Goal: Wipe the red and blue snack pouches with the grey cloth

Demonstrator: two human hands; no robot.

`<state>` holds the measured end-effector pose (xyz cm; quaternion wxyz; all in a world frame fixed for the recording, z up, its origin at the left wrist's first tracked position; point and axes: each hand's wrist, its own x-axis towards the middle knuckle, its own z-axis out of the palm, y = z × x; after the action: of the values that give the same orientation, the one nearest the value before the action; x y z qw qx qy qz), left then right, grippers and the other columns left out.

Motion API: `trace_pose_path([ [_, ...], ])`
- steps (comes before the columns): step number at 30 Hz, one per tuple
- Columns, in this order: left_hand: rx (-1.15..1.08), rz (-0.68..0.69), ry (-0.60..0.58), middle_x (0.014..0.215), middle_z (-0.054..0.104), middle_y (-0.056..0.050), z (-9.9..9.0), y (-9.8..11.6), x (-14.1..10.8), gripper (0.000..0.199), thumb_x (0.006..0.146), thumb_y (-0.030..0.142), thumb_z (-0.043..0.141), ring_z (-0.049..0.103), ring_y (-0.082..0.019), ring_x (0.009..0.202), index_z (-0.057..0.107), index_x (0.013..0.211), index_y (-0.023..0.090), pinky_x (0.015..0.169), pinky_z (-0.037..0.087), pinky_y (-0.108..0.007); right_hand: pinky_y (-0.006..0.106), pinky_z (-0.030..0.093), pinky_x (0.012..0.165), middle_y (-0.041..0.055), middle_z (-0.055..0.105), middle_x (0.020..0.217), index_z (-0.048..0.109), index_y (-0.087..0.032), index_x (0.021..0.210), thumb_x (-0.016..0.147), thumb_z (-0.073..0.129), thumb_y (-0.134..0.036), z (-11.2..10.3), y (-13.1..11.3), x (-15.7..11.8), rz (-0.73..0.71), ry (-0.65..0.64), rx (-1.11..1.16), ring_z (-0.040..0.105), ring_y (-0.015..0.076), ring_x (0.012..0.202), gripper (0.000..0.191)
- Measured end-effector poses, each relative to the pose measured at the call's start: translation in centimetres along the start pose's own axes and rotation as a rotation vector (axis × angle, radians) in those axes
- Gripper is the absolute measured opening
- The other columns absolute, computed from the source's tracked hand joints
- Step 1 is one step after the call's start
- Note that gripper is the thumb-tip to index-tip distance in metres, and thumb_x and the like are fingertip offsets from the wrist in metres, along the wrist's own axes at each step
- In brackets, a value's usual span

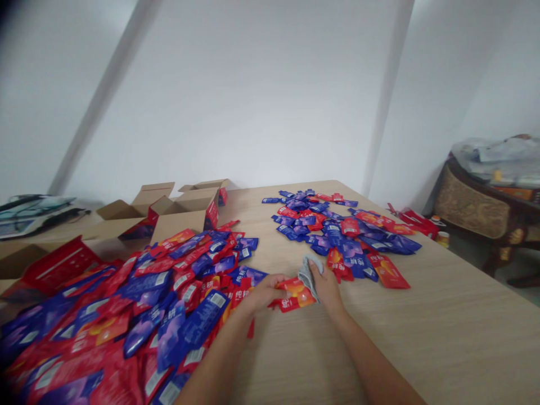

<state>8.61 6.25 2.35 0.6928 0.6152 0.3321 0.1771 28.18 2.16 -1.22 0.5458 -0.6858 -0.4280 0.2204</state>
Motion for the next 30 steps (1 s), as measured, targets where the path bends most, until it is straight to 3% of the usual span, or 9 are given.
trace_pose_path([
  [4, -0.207, 0.143, 0.485, 0.057, 0.059, 0.004, -5.2, 2.8, -2.6, 0.035, 0.064, 0.024, 0.069, 0.047, -0.007, 0.039, 0.06, 0.096, 0.014, 0.038, 0.036, -0.017, 0.038, 0.047, 0.078, 0.0087, 0.07, 0.084, 0.07, -0.014, 0.093, 0.076, 0.047, -0.062, -1.0, 0.4, 0.3, 0.02, 0.084, 0.029, 0.063, 0.0265, 0.084, 0.056],
  [7, -0.431, 0.445, 0.85, 0.07, 0.064, 0.002, -9.7, 5.2, -4.6, 0.028, 0.067, 0.022, 0.07, 0.057, -0.008, 0.052, 0.058, 0.092, 0.016, 0.049, 0.045, -0.017, 0.039, 0.047, 0.082, 0.0073, 0.07, 0.087, 0.069, -0.015, 0.095, 0.076, 0.05, -0.061, -0.6, 0.8, 0.2, 0.001, 0.022, 0.085, 0.064, 0.0259, 0.086, 0.053],
  [9, -0.571, 0.63, 0.965, 0.08, 0.066, -0.002, -11.8, 6.4, -5.1, 0.021, 0.075, 0.026, 0.066, 0.063, -0.011, 0.067, 0.057, 0.091, 0.016, 0.061, 0.05, -0.02, 0.04, 0.047, 0.083, 0.0066, 0.07, 0.089, 0.069, -0.016, 0.095, 0.076, 0.051, -0.06, 0.2, 0.8, -0.1, -0.006, -0.016, 0.1, 0.064, 0.0256, 0.088, 0.05],
  [11, -0.616, 0.658, 0.948, 0.087, 0.066, -0.008, -12.6, 6.7, -4.1, 0.022, 0.082, 0.032, 0.061, 0.066, -0.015, 0.08, 0.055, 0.094, 0.015, 0.073, 0.052, -0.026, 0.04, 0.046, 0.085, 0.0069, 0.07, 0.091, 0.068, -0.017, 0.095, 0.077, 0.052, -0.059, 0.9, 0.7, -0.3, -0.01, -0.036, 0.103, 0.063, 0.0256, 0.09, 0.048],
  [13, -0.493, 0.548, 0.881, 0.095, 0.066, -0.013, -12.1, 6.2, -1.4, 0.029, 0.083, 0.034, 0.059, 0.066, -0.019, 0.087, 0.053, 0.103, 0.013, 0.08, 0.051, -0.032, 0.039, 0.046, 0.084, 0.0076, 0.07, 0.091, 0.067, -0.017, 0.095, 0.077, 0.052, -0.059, 1.3, 0.7, -0.4, -0.015, -0.041, 0.102, 0.063, 0.0255, 0.089, 0.048],
  [17, 0.392, 0.261, 0.742, 0.123, 0.055, -0.02, -8.9, 3.9, 6.6, 0.049, 0.084, 0.028, 0.056, 0.06, -0.025, 0.105, 0.042, 0.128, 0.011, 0.087, 0.047, -0.038, 0.038, 0.046, 0.081, 0.0073, 0.068, 0.086, 0.063, -0.018, 0.092, 0.08, 0.046, -0.061, 1.4, 0.7, -0.5, -0.049, 0.001, 0.043, 0.062, 0.0243, 0.085, 0.048],
  [22, 0.827, 0.283, 0.525, 0.138, 0.045, -0.015, -6.0, 3.1, 14.4, 0.061, 0.069, 0.0, 0.056, 0.038, -0.025, 0.129, 0.048, 0.128, 0.015, 0.106, 0.029, -0.037, 0.035, 0.045, 0.083, 0.0092, 0.066, 0.094, 0.059, -0.02, 0.097, 0.084, 0.037, -0.06, 1.6, 0.9, -0.4, -0.024, 0.058, 0.008, 0.06, 0.0242, 0.095, 0.047],
  [26, 1.089, 0.286, 0.433, 0.139, 0.043, -0.014, -6.0, 3.7, 17.6, 0.053, 0.076, -0.003, 0.044, 0.029, -0.026, 0.134, 0.051, 0.125, 0.016, 0.108, 0.02, -0.043, 0.035, 0.042, 0.089, 0.0111, 0.064, 0.105, 0.055, -0.019, 0.102, 0.086, 0.033, -0.057, 1.8, 0.8, -0.2, -0.006, 0.06, 0.008, 0.057, 0.0232, 0.103, 0.047],
  [30, 1.263, 0.277, 0.398, 0.129, 0.052, -0.015, -6.3, 4.0, 18.6, 0.036, 0.086, 0.005, 0.038, 0.035, -0.027, 0.128, 0.057, 0.115, 0.016, 0.106, 0.02, -0.046, 0.034, 0.042, 0.09, 0.0101, 0.064, 0.106, 0.054, -0.02, 0.105, 0.087, 0.032, -0.054, 1.8, 0.9, 0.0, -0.005, 0.059, 0.001, 0.056, 0.0221, 0.104, 0.044],
])
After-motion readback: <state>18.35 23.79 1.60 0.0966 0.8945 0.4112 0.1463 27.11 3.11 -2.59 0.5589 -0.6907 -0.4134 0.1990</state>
